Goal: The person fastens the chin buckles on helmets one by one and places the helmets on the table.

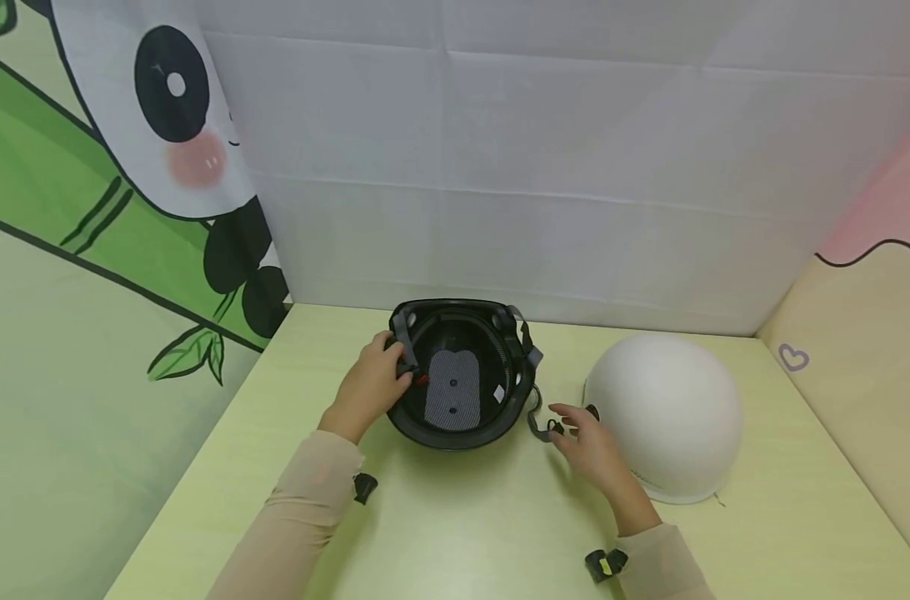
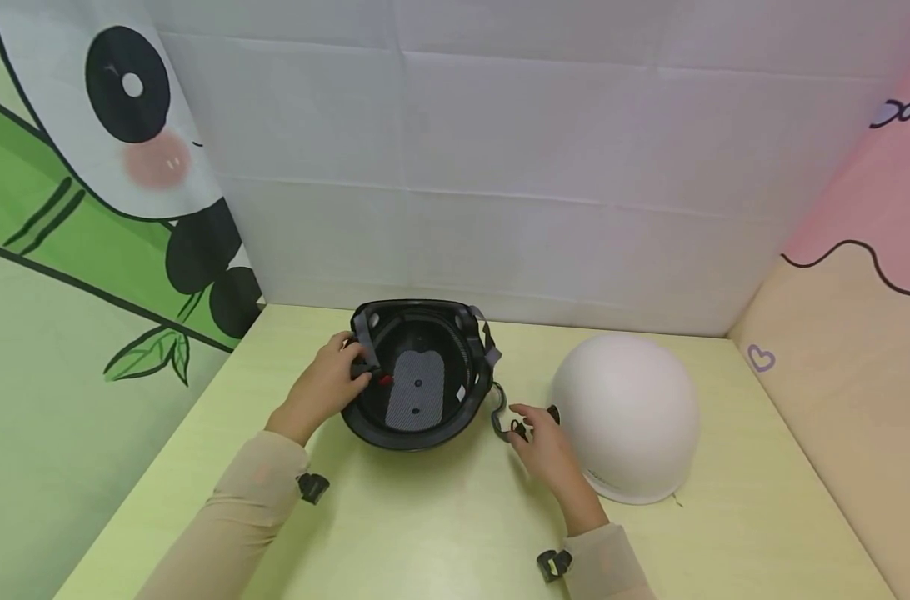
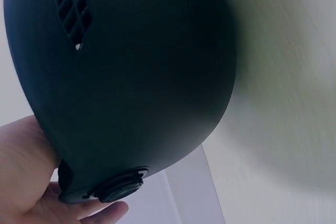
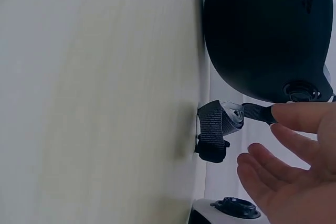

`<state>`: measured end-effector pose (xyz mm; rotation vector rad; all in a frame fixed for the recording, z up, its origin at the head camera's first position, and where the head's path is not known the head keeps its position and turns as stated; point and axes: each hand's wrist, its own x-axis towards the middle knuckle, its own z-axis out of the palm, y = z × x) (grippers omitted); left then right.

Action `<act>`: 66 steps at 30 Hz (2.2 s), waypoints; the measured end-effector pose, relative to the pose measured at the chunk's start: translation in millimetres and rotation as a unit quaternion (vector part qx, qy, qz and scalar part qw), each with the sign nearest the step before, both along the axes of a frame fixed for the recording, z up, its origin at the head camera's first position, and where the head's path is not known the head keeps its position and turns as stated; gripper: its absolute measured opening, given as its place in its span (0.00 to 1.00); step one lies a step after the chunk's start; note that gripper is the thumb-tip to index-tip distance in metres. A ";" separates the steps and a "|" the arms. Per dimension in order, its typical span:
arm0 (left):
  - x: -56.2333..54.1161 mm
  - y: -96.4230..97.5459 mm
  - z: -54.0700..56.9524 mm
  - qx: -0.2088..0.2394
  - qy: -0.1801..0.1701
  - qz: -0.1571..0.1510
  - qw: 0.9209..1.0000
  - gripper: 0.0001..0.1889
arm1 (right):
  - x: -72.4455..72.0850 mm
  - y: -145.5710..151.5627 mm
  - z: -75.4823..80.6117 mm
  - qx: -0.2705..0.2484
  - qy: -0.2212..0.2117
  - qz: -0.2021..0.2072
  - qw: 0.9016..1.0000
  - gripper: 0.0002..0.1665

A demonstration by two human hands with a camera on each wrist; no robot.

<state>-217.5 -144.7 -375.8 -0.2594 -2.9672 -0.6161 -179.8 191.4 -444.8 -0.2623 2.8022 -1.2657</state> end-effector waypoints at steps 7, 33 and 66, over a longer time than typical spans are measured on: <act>-2.8 3.1 -4.3 -0.016 0.011 0.016 1.000 0.14 | 0.9 -0.9 1.0 0.010 -0.005 0.001 1.000 0.27; -0.8 3.6 -16.3 0.014 0.127 -0.007 0.992 0.06 | -4.8 2.8 -9.0 0.065 -0.038 0.032 0.997 0.28; -2.6 -1.4 3.9 0.201 0.095 -0.057 0.973 0.08 | -12.3 6.5 -12.1 0.104 -0.049 0.055 0.992 0.37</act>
